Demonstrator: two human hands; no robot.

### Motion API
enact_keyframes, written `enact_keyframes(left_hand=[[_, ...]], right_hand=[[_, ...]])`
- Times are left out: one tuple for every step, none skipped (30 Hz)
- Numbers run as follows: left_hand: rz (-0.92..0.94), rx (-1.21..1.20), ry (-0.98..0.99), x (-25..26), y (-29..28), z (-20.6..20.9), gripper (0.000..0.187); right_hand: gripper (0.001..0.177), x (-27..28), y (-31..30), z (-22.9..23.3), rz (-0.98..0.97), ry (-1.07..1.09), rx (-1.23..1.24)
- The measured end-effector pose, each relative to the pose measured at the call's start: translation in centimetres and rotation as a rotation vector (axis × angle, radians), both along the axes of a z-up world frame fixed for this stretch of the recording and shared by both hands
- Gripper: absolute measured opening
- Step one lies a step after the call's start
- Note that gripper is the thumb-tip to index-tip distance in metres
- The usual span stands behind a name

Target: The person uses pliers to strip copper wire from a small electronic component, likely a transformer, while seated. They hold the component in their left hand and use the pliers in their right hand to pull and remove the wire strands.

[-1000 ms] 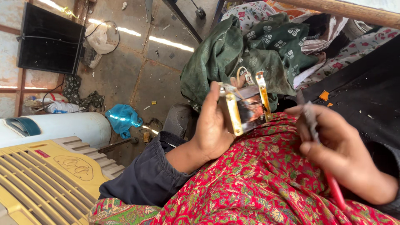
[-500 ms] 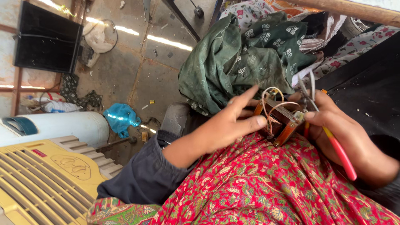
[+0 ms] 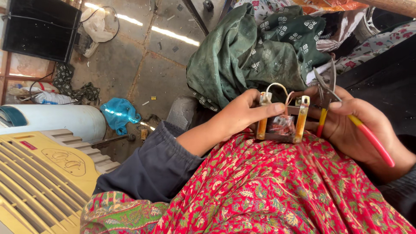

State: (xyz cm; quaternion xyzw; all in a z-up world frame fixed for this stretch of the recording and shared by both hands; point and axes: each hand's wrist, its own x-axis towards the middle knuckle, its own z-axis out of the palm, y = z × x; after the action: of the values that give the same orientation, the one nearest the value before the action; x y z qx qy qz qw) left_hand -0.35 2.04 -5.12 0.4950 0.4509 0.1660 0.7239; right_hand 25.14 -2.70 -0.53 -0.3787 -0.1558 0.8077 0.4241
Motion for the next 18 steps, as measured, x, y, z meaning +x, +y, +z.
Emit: enact_keyframes(left_hand=[[-0.004,0.007,0.076,0.2,0.1,0.2,0.057],[0.021,-0.03,-0.003,0.3,-0.1,0.4,0.058],[0.04,-0.066,-0.083,0.5,-0.3,0.7,0.06],[0.059,-0.102,-0.163,0.6,-0.5,0.9,0.062],[0.059,-0.121,-0.193,0.8,-0.6,1.0,0.061],[0.058,-0.139,-0.223,0.8,-0.7,1.1,0.059],[0.061,-0.159,-0.253,0.9,-0.9,1.1,0.057],[0.088,-0.208,-0.303,1.1,-1.1,1.0,0.055],[0.116,-0.256,-0.35,1.3,-1.3,1.0,0.054],[0.144,-0.304,-0.397,1.4,-1.5,1.0,0.052],[0.178,-0.381,-0.466,1.6,-1.5,1.1,0.052],[0.213,-0.457,-0.535,1.7,-1.4,1.3,0.052],[0.247,-0.534,-0.606,1.8,-1.3,1.6,0.053],[0.236,-0.598,-0.685,1.7,-1.3,2.2,0.054],[0.222,-0.66,-0.764,1.3,-1.3,2.9,0.055],[0.208,-0.723,-0.842,1.0,-1.2,3.6,0.057],[0.189,-0.733,-0.882,0.9,-1.0,4.0,0.057],[0.169,-0.743,-0.923,0.8,-1.0,4.3,0.058]], right_hand=[[0.052,-0.3,0.0,0.1,-0.011,-0.036,-0.02],[0.052,-0.5,-0.1,0.2,-0.023,-0.072,-0.039],[0.053,-0.6,-0.1,0.4,-0.021,-0.07,-0.019],[0.054,-0.7,-0.1,0.5,-0.019,-0.068,0.001],[0.055,-0.7,-0.2,0.6,-0.017,-0.068,0.016],[0.055,-0.7,-0.4,0.8,-0.017,-0.02,0.058],[0.054,-0.6,-0.5,1.1,-0.014,0.03,0.098],[0.054,-0.6,-0.5,1.4,-0.011,0.079,0.137],[0.053,-0.7,-0.6,1.8,-0.017,0.068,0.151],[0.052,-0.7,-0.7,2.2,-0.022,0.057,0.165],[0.051,-0.8,-0.6,2.6,-0.028,0.047,0.181],[0.052,-0.9,-0.6,2.8,-0.046,0.076,0.182],[0.052,-1.1,-0.6,3.1,-0.065,0.104,0.183],[0.053,-1.1,-0.7,3.3,-0.084,0.132,0.185],[0.053,-1.2,-0.7,3.4,-0.076,0.122,0.2],[0.054,-1.2,-0.7,3.5,-0.068,0.111,0.215],[0.054,-1.1,-0.8,3.6,-0.06,0.101,0.23],[0.055,-0.9,-0.8,3.6,-0.063,0.049,0.235]])
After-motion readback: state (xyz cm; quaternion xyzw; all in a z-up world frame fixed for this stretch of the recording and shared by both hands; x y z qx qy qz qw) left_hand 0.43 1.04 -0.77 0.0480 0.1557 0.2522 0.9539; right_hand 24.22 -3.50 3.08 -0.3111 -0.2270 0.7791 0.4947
